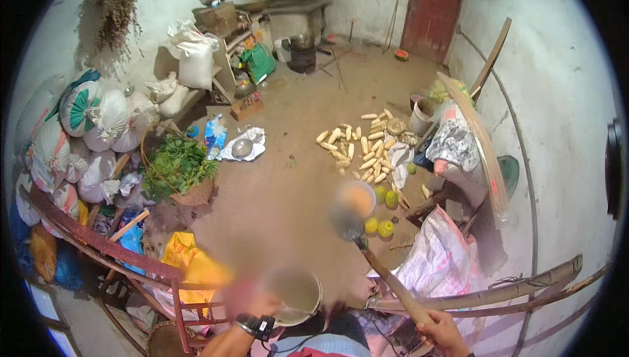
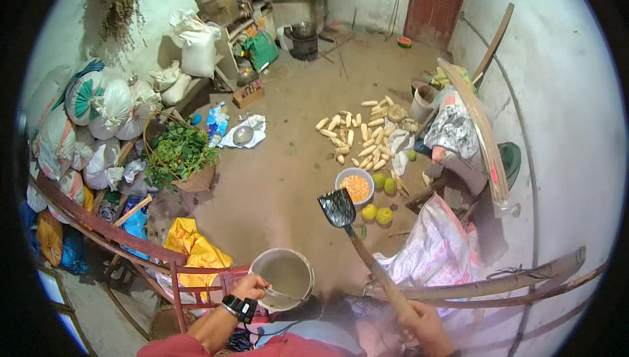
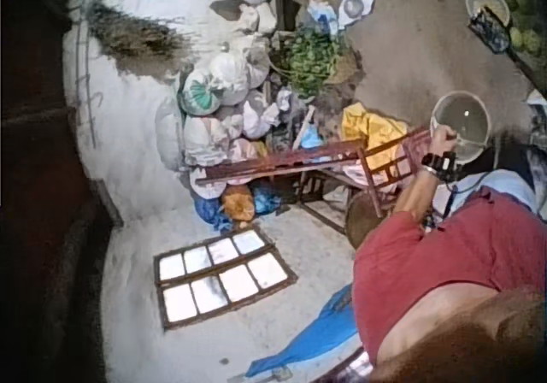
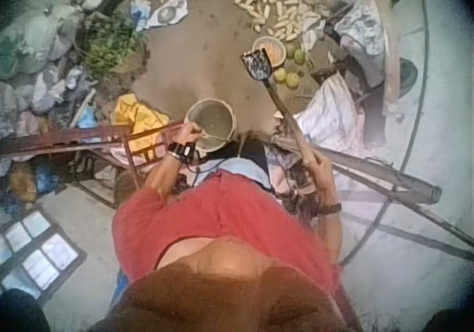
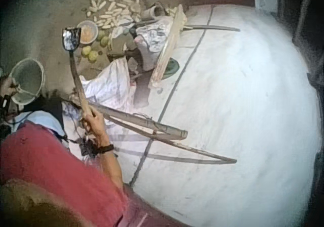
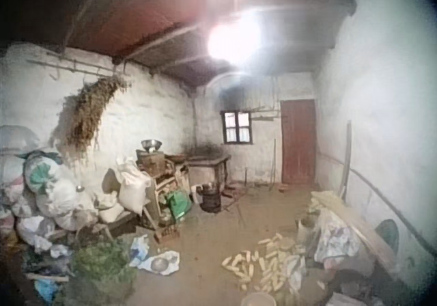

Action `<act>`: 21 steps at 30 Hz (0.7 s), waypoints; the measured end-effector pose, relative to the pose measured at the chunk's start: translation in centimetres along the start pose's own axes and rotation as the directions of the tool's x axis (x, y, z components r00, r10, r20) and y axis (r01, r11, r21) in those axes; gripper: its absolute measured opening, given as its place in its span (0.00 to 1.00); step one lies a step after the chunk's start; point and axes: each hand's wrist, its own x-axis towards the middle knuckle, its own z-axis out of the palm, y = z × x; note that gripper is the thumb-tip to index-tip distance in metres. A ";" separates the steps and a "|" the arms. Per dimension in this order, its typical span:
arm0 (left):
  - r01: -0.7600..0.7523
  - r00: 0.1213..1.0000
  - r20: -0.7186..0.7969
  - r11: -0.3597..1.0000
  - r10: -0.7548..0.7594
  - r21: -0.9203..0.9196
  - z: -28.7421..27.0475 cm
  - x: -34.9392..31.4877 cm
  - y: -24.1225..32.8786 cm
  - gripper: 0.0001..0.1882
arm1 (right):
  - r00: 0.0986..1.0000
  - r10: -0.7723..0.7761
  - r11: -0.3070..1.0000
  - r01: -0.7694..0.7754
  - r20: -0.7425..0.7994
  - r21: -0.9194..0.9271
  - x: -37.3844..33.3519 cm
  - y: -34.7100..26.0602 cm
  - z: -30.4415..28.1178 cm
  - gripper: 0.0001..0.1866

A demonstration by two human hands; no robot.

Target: The person prepares and pours corn into a large outdoor cooking vessel.

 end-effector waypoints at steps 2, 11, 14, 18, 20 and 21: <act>-0.098 0.994 -0.056 0.995 0.098 0.009 -3.6 3.4 -5.0 0.09 | 0.999 0.041 0.999 -0.041 0.004 -0.003 3.4 -2.9 1.9 0.22; -0.107 0.964 -0.213 0.966 0.159 0.234 -14.0 14.2 1.1 0.10 | 0.996 0.067 0.997 -0.064 0.056 -0.050 21.1 -18.1 4.8 0.17; -0.094 0.964 -0.249 0.996 0.092 0.001 -17.3 16.6 4.4 0.11 | 0.989 0.106 0.991 -0.097 0.102 -0.089 27.8 -24.4 6.8 0.16; -0.109 0.916 -0.344 0.698 -0.206 -0.707 -21.5 22.6 10.0 0.10 | 0.989 0.104 0.991 -0.094 0.107 -0.092 36.7 -32.3 8.4 0.22; -0.071 0.880 -0.400 0.763 -0.255 -0.642 -24.8 24.9 7.6 0.11 | 0.988 0.098 0.989 -0.083 0.120 -0.125 40.6 -36.4 10.2 0.22; -0.069 0.864 -0.397 0.708 -0.311 -0.703 -26.0 26.4 8.1 0.12 | 0.990 0.077 0.988 -0.059 0.121 -0.146 42.6 -38.4 11.0 0.21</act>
